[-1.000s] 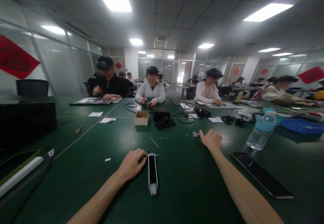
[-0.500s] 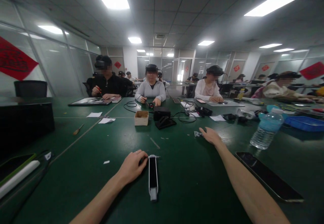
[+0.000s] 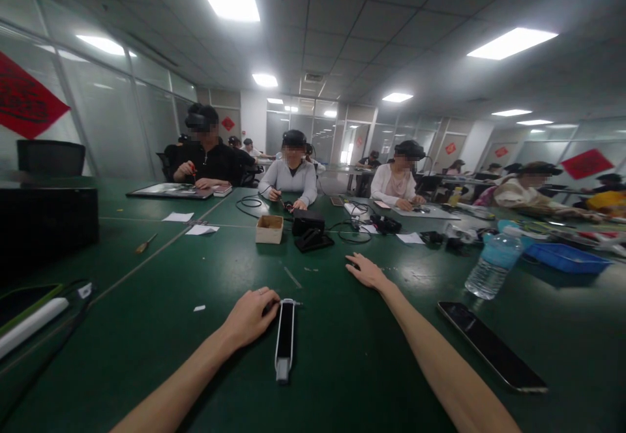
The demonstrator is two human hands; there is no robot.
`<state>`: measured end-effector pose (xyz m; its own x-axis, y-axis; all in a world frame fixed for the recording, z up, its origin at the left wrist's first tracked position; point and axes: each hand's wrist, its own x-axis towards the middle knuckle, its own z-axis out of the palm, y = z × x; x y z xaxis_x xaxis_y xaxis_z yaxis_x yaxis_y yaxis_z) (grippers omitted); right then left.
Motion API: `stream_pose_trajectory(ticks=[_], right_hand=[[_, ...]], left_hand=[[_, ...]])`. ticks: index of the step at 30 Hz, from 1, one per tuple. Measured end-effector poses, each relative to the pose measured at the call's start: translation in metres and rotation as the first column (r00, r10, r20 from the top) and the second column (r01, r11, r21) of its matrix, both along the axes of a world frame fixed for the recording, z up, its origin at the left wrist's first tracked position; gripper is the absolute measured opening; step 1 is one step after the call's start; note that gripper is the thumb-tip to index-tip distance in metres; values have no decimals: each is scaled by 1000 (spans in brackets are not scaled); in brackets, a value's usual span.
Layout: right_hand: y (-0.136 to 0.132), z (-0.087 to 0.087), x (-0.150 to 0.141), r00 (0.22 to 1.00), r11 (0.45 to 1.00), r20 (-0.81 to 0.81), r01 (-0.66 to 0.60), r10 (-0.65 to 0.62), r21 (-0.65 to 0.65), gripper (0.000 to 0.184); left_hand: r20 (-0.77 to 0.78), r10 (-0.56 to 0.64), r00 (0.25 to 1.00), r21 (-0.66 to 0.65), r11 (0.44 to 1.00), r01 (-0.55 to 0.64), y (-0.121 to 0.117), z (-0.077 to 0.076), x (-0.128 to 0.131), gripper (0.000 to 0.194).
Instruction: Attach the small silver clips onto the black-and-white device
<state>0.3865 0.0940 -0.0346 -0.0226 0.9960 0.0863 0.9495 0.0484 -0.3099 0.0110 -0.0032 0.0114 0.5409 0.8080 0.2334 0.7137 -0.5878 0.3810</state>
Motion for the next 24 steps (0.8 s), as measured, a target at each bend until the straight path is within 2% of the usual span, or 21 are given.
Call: stream_pose_trajectory(ticks=[9, 14, 17, 20, 22, 24], right_hand=[[-38, 6, -56, 986, 984, -65, -147, 154, 99, 42], [-71, 14, -87, 918, 931, -220, -279, 331, 234, 34], [-78, 19, -93, 882, 905, -263, -318, 392, 284, 33], [-68, 21, -78, 924, 929, -262, -190, 278, 316, 39], [-58, 19, -54, 974, 952, -192, -58, 121, 302, 43], [-50, 13, -22, 995, 965, -52, 98, -88, 243, 48]], left_hand=[[-1, -6, 1000, 17, 1000, 6, -1, 1, 0, 23], [-4, 1, 1000, 11, 1000, -1, -2, 1, 0, 23], [1, 5, 1000, 12, 1000, -5, -1, 0, -1, 22], [4, -3, 1000, 21, 1000, 3, -1, -2, -3, 23], [6, -11, 1000, 28, 1000, 11, 0, -3, -4, 23], [6, -15, 1000, 29, 999, 14, 0, -4, -5, 23]])
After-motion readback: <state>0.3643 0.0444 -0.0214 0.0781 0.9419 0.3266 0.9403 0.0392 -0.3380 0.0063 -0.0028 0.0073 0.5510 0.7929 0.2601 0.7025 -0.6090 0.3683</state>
